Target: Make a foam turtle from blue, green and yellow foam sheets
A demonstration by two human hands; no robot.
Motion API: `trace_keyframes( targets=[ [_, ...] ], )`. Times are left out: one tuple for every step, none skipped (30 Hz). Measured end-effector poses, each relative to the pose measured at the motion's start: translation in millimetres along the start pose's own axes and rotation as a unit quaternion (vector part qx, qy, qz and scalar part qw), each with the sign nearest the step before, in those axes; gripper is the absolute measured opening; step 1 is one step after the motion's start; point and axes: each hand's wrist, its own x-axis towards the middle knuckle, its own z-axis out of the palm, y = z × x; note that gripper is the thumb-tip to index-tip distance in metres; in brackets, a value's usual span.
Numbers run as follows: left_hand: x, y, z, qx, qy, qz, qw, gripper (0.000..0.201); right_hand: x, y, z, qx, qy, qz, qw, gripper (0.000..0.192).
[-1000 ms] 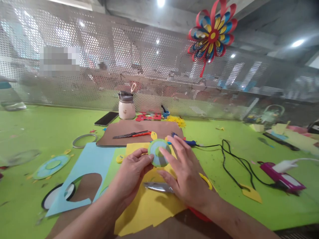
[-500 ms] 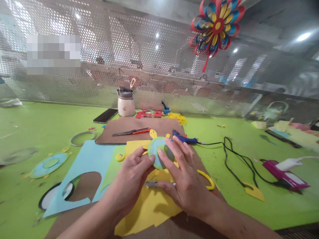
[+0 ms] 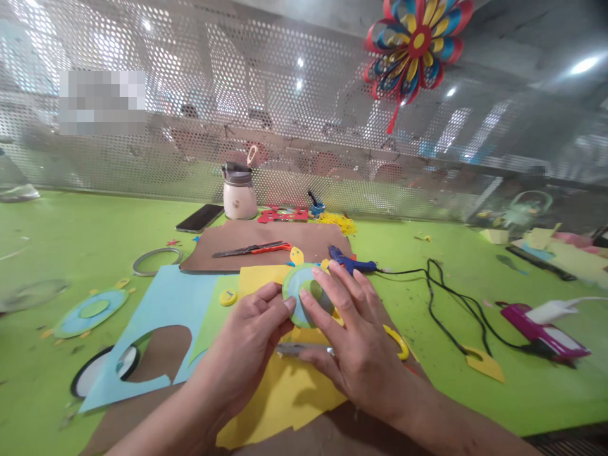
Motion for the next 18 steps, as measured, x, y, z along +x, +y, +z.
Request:
trace_keyframes(
  targets=[
    [0, 0, 0.1, 0.003, 0.000, -0.002, 1.000, 0.010, 0, 0, 0, 0.001, 0.000, 0.001, 1.000, 0.053],
    [1, 0, 0.2, 0.006, 0.002, -0.003, 1.000, 0.010, -1, 1, 0, 0.005, 0.002, 0.002, 1.000, 0.052],
    [2, 1, 0.3, 0.008, 0.003, -0.002, 1.000, 0.011, -1, 1, 0, 0.012, 0.006, 0.004, 1.000, 0.052],
    [2, 1, 0.5, 0.010, 0.004, -0.001, 1.000, 0.011, -2, 2, 0, 0.022, 0.014, 0.008, 1.000, 0.052],
    [3, 1, 0.7, 0.013, 0.006, -0.001, 1.000, 0.011, -2, 4, 1, 0.033, 0.024, 0.015, 0.999, 0.052],
    [3, 2, 0.9, 0.013, 0.010, -0.001, 1.000, 0.012, -2, 5, 1, 0.044, 0.035, 0.023, 0.998, 0.053],
    [4, 2, 1.1, 0.012, 0.013, -0.002, 1.000, 0.012, -3, 7, 1, 0.052, 0.044, 0.032, 0.997, 0.055],
    [4, 2, 1.2, 0.010, 0.013, -0.004, 1.000, 0.012, -3, 8, 2, 0.057, 0.051, 0.041, 0.996, 0.055],
    [4, 2, 1.2, 0.008, 0.010, -0.007, 1.000, 0.012, -3, 9, 2, 0.060, 0.053, 0.047, 0.996, 0.056],
    [4, 1, 1.1, 0.005, 0.005, -0.010, 1.000, 0.013, -2, 10, 3, 0.061, 0.052, 0.050, 0.996, 0.056],
    [4, 1, 1.0, 0.001, -0.001, -0.012, 1.000, 0.014, -2, 11, 3, 0.060, 0.047, 0.052, 0.996, 0.055],
    [4, 1, 0.7, -0.004, -0.007, -0.013, 1.000, 0.014, -1, 11, 4, 0.057, 0.044, 0.053, 0.996, 0.055],
    [4, 1, 0.4, -0.010, -0.010, -0.015, 1.000, 0.013, -1, 10, 4, 0.055, 0.040, 0.052, 0.996, 0.055],
    [4, 0, 0.0, -0.016, -0.010, -0.016, 1.000, 0.011, 0, 10, 4, 0.053, 0.036, 0.051, 0.997, 0.055],
    [4, 0, -0.3, -0.023, -0.009, -0.016, 1.000, 0.009, 0, 9, 3, 0.052, 0.034, 0.050, 0.997, 0.055],
    [4, 0, -0.7, -0.028, -0.008, -0.016, 0.999, 0.008, 0, 8, 3, 0.051, 0.034, 0.050, 0.997, 0.056],
    [4, 0, -1.0, -0.033, -0.008, -0.016, 0.999, 0.008, 0, 7, 3, 0.052, 0.033, 0.050, 0.997, 0.057],
    [4, 0, -1.2, -0.037, -0.009, -0.016, 0.999, 0.008, 0, 6, 2, 0.052, 0.031, 0.048, 0.997, 0.059]
  ],
)
